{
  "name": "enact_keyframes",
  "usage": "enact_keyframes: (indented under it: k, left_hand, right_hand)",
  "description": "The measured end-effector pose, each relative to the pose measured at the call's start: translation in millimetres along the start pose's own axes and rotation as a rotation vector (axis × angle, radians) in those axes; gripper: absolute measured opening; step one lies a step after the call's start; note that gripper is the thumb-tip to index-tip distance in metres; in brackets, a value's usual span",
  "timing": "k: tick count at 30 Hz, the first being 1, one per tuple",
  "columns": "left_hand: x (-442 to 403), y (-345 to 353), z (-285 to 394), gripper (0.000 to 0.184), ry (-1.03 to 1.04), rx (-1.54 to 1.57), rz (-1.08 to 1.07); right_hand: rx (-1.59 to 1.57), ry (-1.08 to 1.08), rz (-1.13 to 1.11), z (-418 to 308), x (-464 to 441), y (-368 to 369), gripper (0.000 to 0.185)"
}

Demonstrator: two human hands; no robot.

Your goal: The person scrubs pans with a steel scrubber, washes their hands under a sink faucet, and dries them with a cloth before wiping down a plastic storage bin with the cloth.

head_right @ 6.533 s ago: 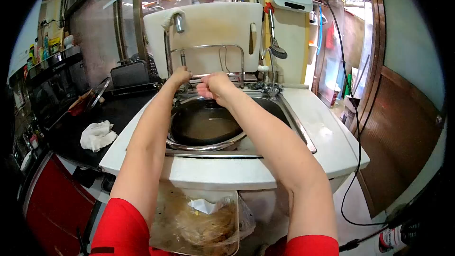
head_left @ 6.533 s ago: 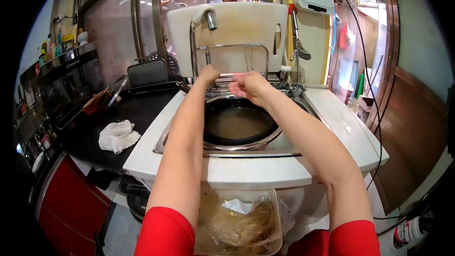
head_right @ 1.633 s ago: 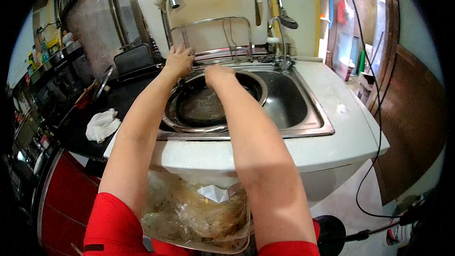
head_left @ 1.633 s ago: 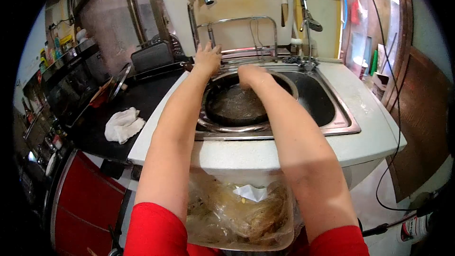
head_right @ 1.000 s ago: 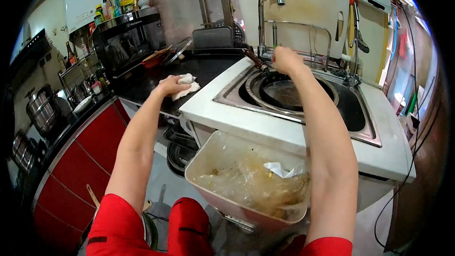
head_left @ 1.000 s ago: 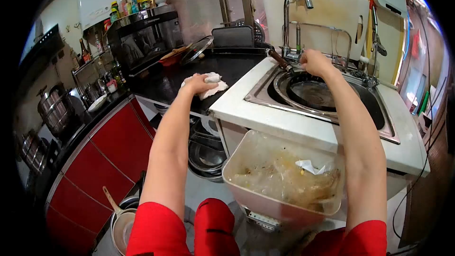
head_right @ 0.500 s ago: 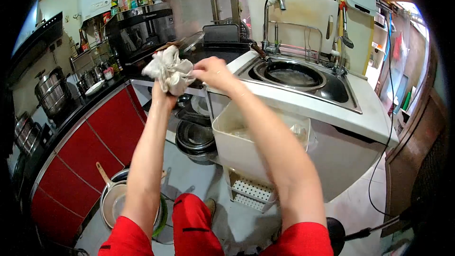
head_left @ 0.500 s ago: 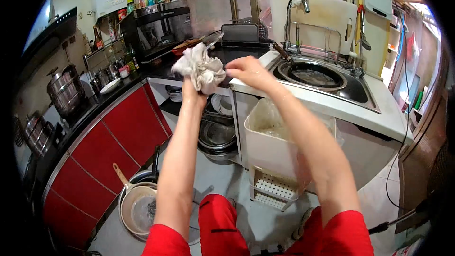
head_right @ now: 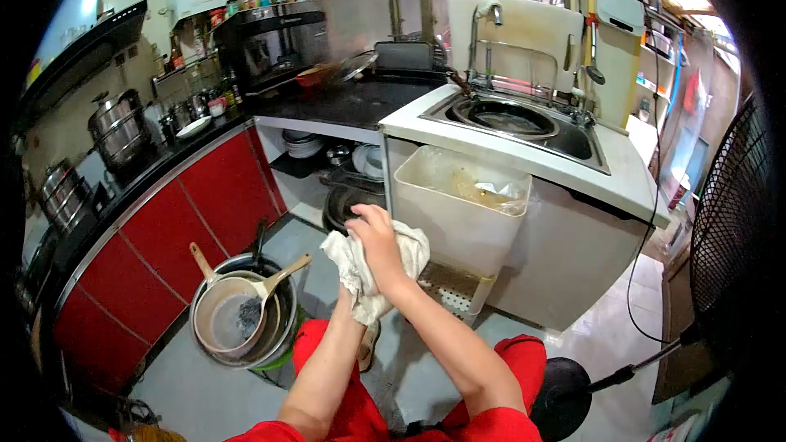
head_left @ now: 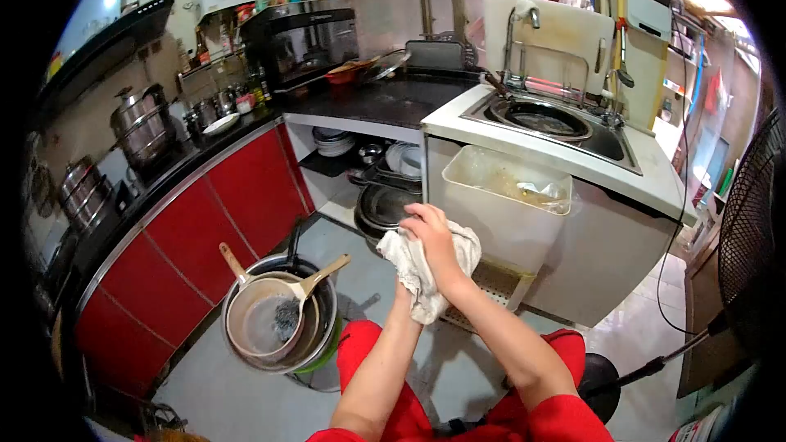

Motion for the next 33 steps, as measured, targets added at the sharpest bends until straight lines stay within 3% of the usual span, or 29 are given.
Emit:
enact_keyframes:
  k: [2,3,4,5,6,7,8,9,11,13,15,16,18,21,22,23,26,27,29,31,33]
  left_hand:
    - [-0.1,-5.7,42.7,0.039,-0.187,-0.168,-0.097]
    - [1.9,-1.6,73.0,0.039,-0.404,-0.567,-0.108]
    - [21.9,5.9,63.5,0.034,-0.242,-0.639,0.364]
    - [33.3,-7.8,68.2,0.045,-0.197,-1.481,0.181]
    - [38.9,-15.9,75.2,0.057,-0.112,-2.320,0.006]
    - [53.7,29.1,48.5,0.070,-0.146,-2.599,0.013]
    - [60.1,48.6,37.4,0.070,-0.166,-2.716,-0.100]
    - [68.1,56.9,31.0,0.070,-0.204,-2.831,-0.219]
    - [83.1,75.1,31.1,0.069,-0.007,-2.828,-0.390]
    - [93.3,106.0,22.4,0.058,0.140,-2.482,-0.382]
    - [97.1,104.5,23.7,0.052,0.084,-1.968,-0.319]
    - [99.3,91.8,26.9,0.052,0.089,-1.969,-0.320]
    - [109.0,33.6,33.9,0.042,-0.360,-0.551,0.323]
    - [128.5,33.7,27.4,0.038,-0.439,-0.603,0.295]
    - [140.1,35.4,28.3,0.037,-0.302,-0.811,0.592]
    - [145.7,32.7,26.5,0.037,-0.309,-0.809,0.600]
    - [143.6,42.9,21.9,0.036,-0.265,-1.087,0.229]
    - [143.7,47.3,19.7,0.036,-0.268,-1.089,0.229]
    - [144.8,63.3,11.4,0.042,-0.229,-1.504,0.029]
    - [151.6,77.2,2.4,0.046,-0.199,-1.612,-0.001]
    - [156.4,117.3,-11.0,0.049,0.074,-2.178,-0.632]
  right_hand:
    - [0.131,0.066,0.058,-19.6,25.0,-20.2,0.029]
    - [0.204,0.126,0.085,-24.1,37.4,-26.5,0.030]
    - [-0.151,0.369,0.184,3.7,65.9,-4.3,0.032]
    - [-0.513,0.623,0.248,30.0,98.7,27.1,0.035]
    - [-1.291,0.538,0.037,15.7,106.8,30.0,0.041]
    - [-1.946,0.680,-0.248,-1.7,122.0,30.3,0.046]
    - [-2.047,0.796,-0.293,-3.6,129.6,28.6,0.046]
    - [-1.937,0.861,-0.219,-0.2,135.7,29.6,0.046]
    - [-1.784,0.915,-0.134,6.8,143.4,27.0,0.046]
    - [-1.739,0.927,-0.110,9.0,151.8,22.7,0.046]
    - [-1.723,0.933,-0.096,10.9,159.5,18.9,0.046]
    - [-1.716,0.935,-0.090,11.3,164.4,17.2,0.045]
    - [-1.708,0.940,-0.082,10.6,171.8,14.8,0.045]
    - [-1.715,0.939,-0.075,6.8,179.7,13.3,0.045]
    - [-1.719,0.940,-0.066,7.2,182.8,11.4,0.045]
    - [-1.720,0.935,-0.061,6.8,185.6,11.6,0.045]
    - [-1.749,0.921,-0.049,13.5,198.3,15.3,0.045]
    - [-1.724,0.932,-0.042,6.4,199.9,7.3,0.045]
    - [-1.684,0.945,-0.045,-7.4,197.0,-2.1,0.046]
    - [-1.640,0.947,-0.055,-19.9,191.7,-9.5,0.048]
    - [-1.599,0.940,-0.071,-31.6,188.3,-17.9,0.049]
Point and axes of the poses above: each hand's wrist, its own x-axis away from the middle knuckle, its own y-axis out of the palm, z = x × y, the point moved 5 cm from there along -x, towards the middle knuckle, and after that the axes turned 10 degrees about x, right-handed, at the moved point
